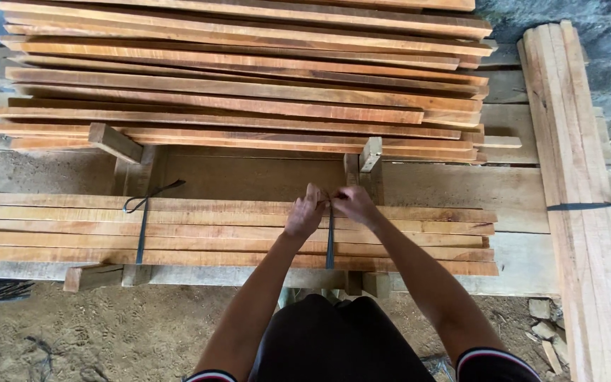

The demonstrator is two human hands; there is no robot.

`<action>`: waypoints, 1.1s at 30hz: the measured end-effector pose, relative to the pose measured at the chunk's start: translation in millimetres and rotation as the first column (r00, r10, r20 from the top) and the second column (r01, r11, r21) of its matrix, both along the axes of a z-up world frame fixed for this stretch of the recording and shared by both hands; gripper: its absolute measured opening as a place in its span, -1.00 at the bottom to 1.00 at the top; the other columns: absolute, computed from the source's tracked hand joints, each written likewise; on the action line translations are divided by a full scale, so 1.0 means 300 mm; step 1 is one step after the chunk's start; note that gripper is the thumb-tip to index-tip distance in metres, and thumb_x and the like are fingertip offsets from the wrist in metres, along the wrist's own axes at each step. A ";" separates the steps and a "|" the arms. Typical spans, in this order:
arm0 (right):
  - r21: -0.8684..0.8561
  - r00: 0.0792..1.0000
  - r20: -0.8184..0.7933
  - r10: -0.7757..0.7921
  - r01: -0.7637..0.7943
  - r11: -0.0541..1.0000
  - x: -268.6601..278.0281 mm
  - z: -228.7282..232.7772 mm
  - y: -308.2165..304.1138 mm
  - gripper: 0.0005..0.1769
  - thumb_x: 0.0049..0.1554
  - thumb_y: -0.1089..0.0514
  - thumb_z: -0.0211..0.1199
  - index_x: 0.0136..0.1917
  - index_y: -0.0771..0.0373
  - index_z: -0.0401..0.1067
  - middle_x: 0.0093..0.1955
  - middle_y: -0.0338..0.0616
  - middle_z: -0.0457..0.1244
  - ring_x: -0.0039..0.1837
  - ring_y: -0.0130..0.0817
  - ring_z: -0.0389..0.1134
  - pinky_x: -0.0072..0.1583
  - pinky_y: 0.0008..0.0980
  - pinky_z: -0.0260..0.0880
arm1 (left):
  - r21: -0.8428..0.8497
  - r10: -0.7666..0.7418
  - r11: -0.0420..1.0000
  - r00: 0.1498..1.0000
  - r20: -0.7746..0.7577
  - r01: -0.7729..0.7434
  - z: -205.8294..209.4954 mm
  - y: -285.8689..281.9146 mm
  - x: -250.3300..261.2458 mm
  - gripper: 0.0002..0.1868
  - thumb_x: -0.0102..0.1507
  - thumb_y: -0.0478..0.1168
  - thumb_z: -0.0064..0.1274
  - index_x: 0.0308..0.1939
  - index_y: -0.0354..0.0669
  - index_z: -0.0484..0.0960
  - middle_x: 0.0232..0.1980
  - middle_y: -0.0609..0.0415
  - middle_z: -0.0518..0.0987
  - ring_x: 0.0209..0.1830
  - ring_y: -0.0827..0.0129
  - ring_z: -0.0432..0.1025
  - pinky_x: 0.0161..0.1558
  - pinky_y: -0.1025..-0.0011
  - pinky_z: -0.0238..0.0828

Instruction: Bundling several thin pieces of wood together using plastic ties.

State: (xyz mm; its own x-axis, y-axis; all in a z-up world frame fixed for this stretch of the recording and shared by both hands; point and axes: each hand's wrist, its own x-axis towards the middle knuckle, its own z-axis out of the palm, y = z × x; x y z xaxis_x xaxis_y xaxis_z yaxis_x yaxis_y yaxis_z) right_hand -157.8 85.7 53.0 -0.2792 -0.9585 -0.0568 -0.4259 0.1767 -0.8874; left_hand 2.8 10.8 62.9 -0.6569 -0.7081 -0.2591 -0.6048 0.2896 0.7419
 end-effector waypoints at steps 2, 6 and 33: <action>0.151 0.995 0.052 0.080 -0.087 0.985 -0.043 -0.073 -0.020 -0.74 0.06 0.10 0.26 -0.41 0.23 0.44 -0.49 -0.13 0.19 -0.39 -0.29 0.16 -0.20 -0.27 0.16 | 0.052 0.052 0.997 0.997 -0.057 -0.049 -0.002 -0.007 -0.002 -0.68 0.30 -0.06 0.11 -0.11 0.04 0.24 -0.26 -0.36 0.59 -0.08 -0.39 0.54 -0.05 -0.17 0.49; 0.310 0.984 0.175 0.031 -0.085 0.947 -0.070 -0.085 -0.034 -0.75 0.08 0.03 0.20 -0.41 0.02 0.34 -0.43 -0.30 0.18 -0.32 -0.43 0.13 -0.17 -0.35 0.07 | 0.090 0.101 0.992 0.988 -0.119 -0.091 -0.018 -0.014 0.030 -0.67 0.26 -0.07 0.15 -0.11 0.07 0.27 -0.23 -0.34 0.60 -0.06 -0.39 0.53 -0.02 -0.20 0.45; 0.459 0.944 0.326 -0.048 -0.113 0.881 -0.059 0.064 -0.065 -0.79 0.07 0.03 0.23 -0.17 0.12 0.63 -0.19 -0.18 0.34 -0.06 -0.27 0.28 0.13 -0.28 0.15 | -0.608 -0.028 0.785 0.974 -0.226 -0.119 -0.141 0.045 0.000 -0.82 0.21 -0.02 0.29 -0.27 0.00 0.75 -0.28 0.03 0.72 -0.15 0.13 0.64 0.31 -0.04 0.30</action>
State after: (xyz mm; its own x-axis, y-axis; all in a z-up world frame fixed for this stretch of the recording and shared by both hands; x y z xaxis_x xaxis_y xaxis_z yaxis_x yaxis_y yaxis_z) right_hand -175.6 66.1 72.1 -0.1374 -0.8043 -0.5782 -0.1476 0.5938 -0.7910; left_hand 2.9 24.4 20.5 -0.6061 -0.6976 0.3822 -0.4786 0.7036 0.5254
